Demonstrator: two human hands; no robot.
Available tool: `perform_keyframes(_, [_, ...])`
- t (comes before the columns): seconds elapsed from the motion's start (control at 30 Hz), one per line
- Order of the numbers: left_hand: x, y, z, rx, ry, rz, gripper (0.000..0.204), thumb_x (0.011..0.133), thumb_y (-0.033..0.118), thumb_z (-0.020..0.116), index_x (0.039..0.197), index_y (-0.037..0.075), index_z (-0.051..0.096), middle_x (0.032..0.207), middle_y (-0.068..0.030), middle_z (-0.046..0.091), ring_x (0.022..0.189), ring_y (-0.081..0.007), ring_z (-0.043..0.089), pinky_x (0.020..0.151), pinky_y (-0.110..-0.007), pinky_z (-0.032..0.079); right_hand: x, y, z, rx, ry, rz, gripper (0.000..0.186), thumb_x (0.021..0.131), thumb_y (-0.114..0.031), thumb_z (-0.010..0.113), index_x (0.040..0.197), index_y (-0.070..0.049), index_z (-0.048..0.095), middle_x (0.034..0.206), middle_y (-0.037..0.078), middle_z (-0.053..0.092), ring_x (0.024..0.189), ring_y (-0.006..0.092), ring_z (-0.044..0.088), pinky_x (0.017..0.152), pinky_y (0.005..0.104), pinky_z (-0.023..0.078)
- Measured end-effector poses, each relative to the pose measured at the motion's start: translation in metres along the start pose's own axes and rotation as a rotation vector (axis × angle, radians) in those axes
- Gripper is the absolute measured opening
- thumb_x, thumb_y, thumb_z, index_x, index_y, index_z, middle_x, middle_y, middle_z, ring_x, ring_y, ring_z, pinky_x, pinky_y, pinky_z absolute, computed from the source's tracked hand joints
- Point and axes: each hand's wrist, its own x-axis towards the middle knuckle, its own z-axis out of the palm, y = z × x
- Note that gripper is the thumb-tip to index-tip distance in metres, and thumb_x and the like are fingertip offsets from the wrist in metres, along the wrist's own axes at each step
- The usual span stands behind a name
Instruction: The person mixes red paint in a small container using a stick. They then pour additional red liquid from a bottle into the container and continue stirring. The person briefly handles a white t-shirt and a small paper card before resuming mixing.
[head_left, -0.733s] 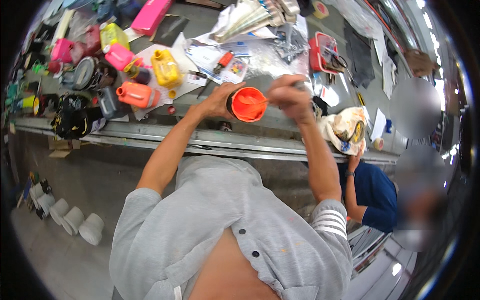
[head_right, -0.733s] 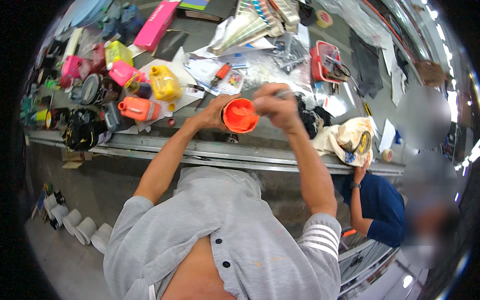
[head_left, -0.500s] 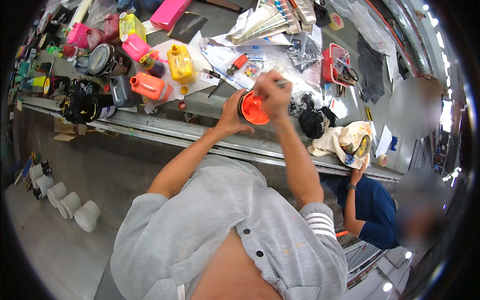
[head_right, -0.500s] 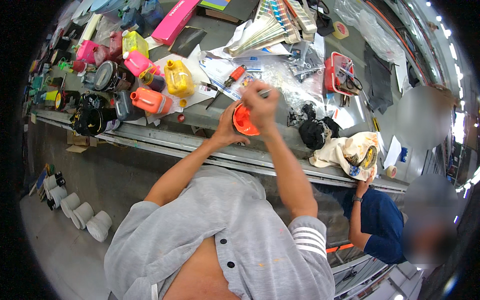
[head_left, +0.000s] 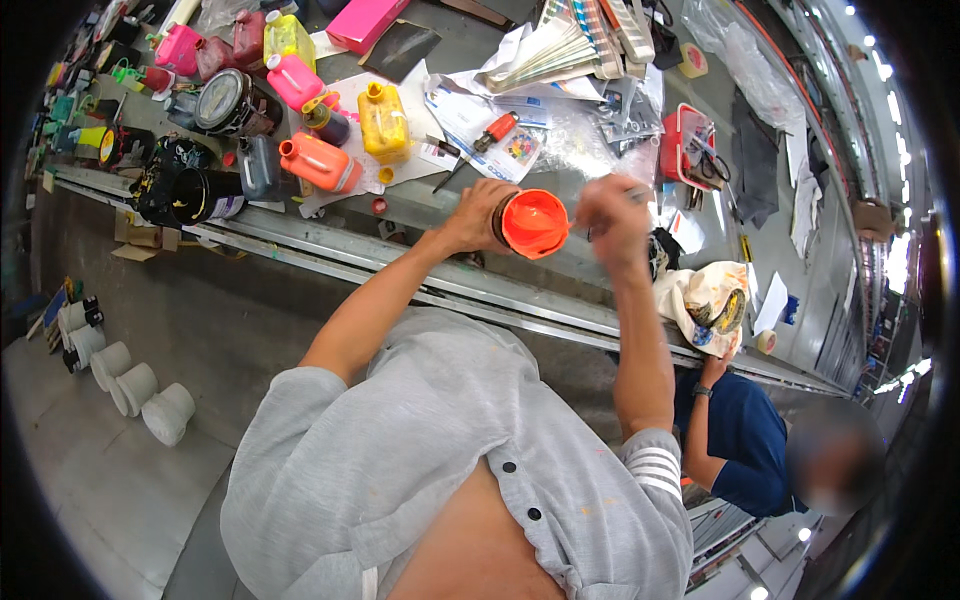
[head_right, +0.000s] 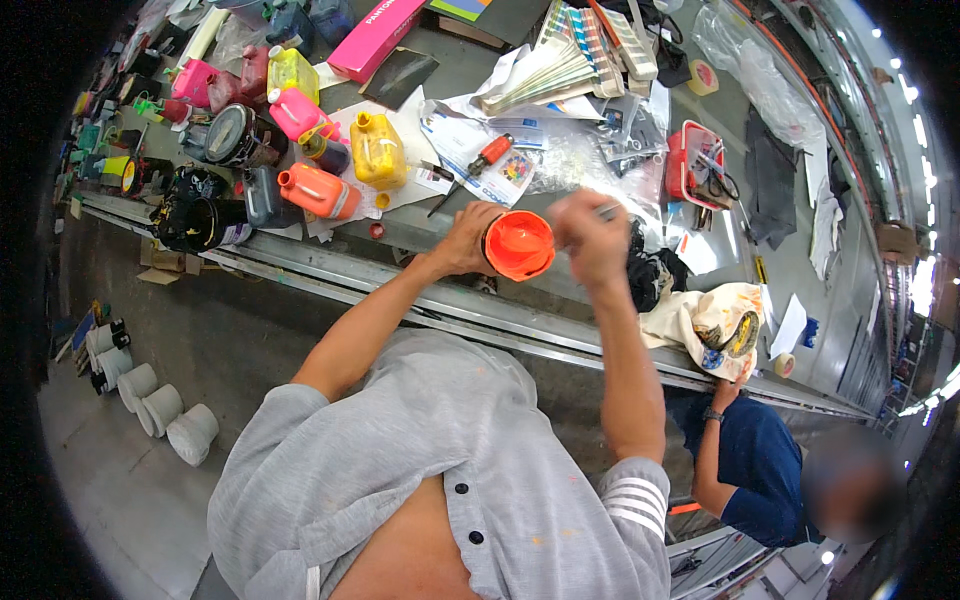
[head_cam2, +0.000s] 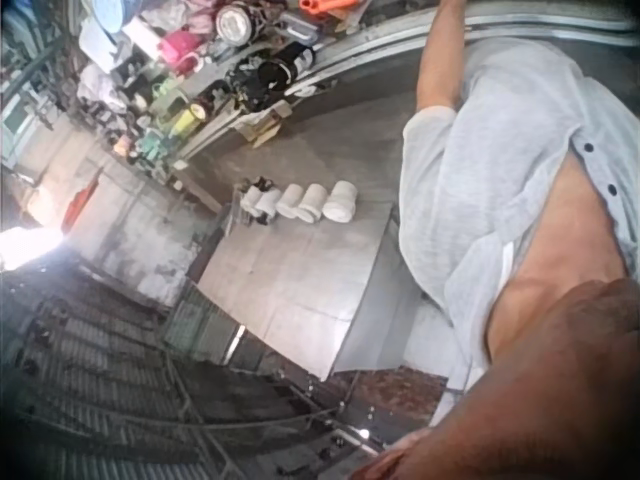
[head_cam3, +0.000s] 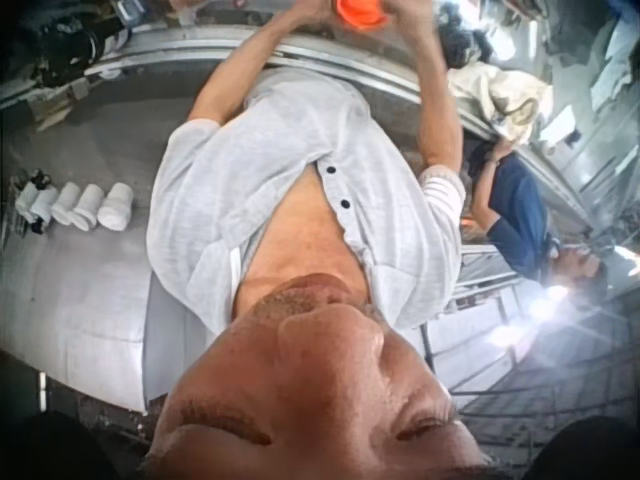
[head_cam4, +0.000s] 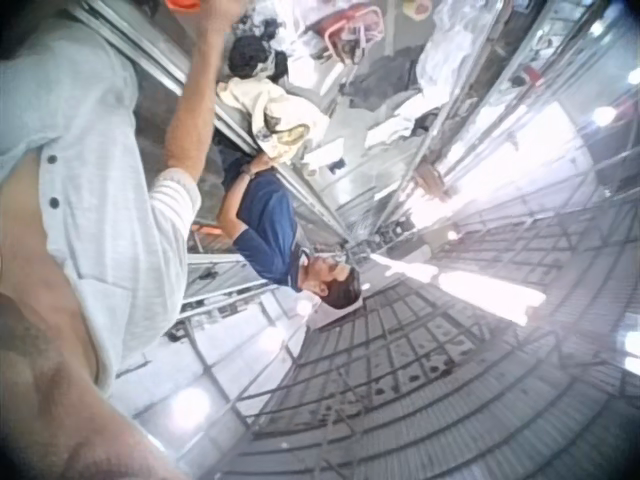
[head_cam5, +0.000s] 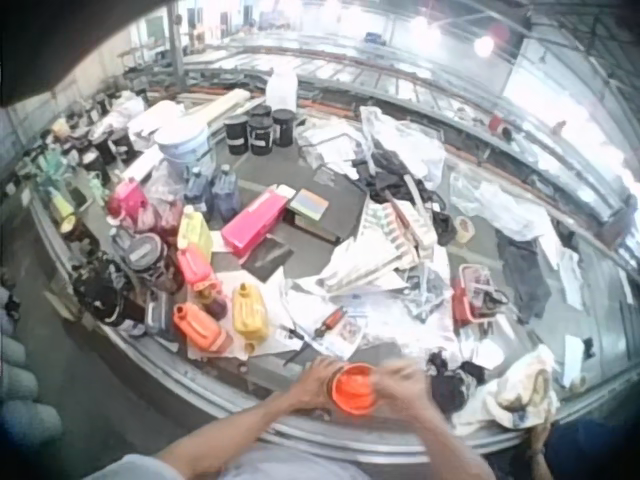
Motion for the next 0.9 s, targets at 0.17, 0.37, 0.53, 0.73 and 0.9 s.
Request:
perform_keyframes(0.17, [0.010, 0.005, -0.010, -0.016, -0.063, 0.033, 0.093, 0.047, 0.030, 0.090, 0.129, 0.015, 0.048, 0.127, -0.0063, 0.050, 0.120, -0.0299, 0.041, 0.094, -0.047, 0.034, 0.013, 0.055, 0.036, -0.499, 0.119, -0.570, 0.017, 0.078, -0.006, 0.065, 0.064, -0.004, 0.057, 0.058, -0.001, 0.052, 0.047, 0.0091, 0.044, 0.045, 0.0251, 0.036])
perform_keyframes(0.37, [0.024, 0.000, -0.020, -0.048, -0.176, 0.110, 0.087, 0.046, 0.026, 0.088, 0.125, 0.019, 0.053, 0.120, -0.0030, 0.055, 0.118, -0.0302, 0.043, 0.094, -0.048, 0.033, 0.024, -0.010, 0.012, 0.128, 0.045, -0.193, 0.018, 0.076, -0.002, 0.063, 0.061, -0.006, 0.054, 0.055, 0.004, 0.049, 0.046, 0.0122, 0.045, 0.045, 0.0264, 0.036])
perform_keyframes(0.53, [0.047, -0.031, -0.013, -0.055, -0.421, 0.215, 0.084, 0.046, 0.024, 0.087, 0.124, 0.021, 0.055, 0.119, -0.0004, 0.057, 0.119, -0.0297, 0.043, 0.096, -0.049, 0.032, 0.036, 0.083, 0.024, -0.417, -0.318, -0.365, 0.025, 0.074, -0.007, 0.069, 0.059, -0.006, 0.048, 0.050, 0.002, 0.044, 0.046, 0.0144, 0.044, 0.047, 0.0288, 0.035])
perform_keyframes(0.73, [0.039, -0.005, -0.034, -0.066, -0.373, 0.139, 0.119, 0.042, 0.016, 0.091, 0.145, 0.015, 0.032, 0.141, -0.0095, 0.042, 0.135, -0.0307, 0.033, 0.109, -0.046, 0.028, 0.025, -0.028, -0.018, 0.131, -0.423, 0.049, 0.023, 0.067, -0.005, 0.067, 0.054, -0.004, 0.049, 0.052, 0.007, 0.050, 0.047, 0.0140, 0.045, 0.046, 0.0310, 0.036])
perform_keyframes(0.9, [-0.026, 0.001, 0.012, -0.235, 0.128, 0.060, 0.122, 0.045, 0.028, 0.093, 0.145, 0.007, 0.027, 0.145, -0.0143, 0.037, 0.134, -0.0321, 0.035, 0.109, -0.047, 0.026, 0.026, 0.004, 0.005, 0.266, -0.119, -0.278, 0.020, 0.078, -0.004, 0.063, 0.062, -0.005, 0.051, 0.056, 0.006, 0.050, 0.047, 0.0150, 0.046, 0.045, 0.0297, 0.036])
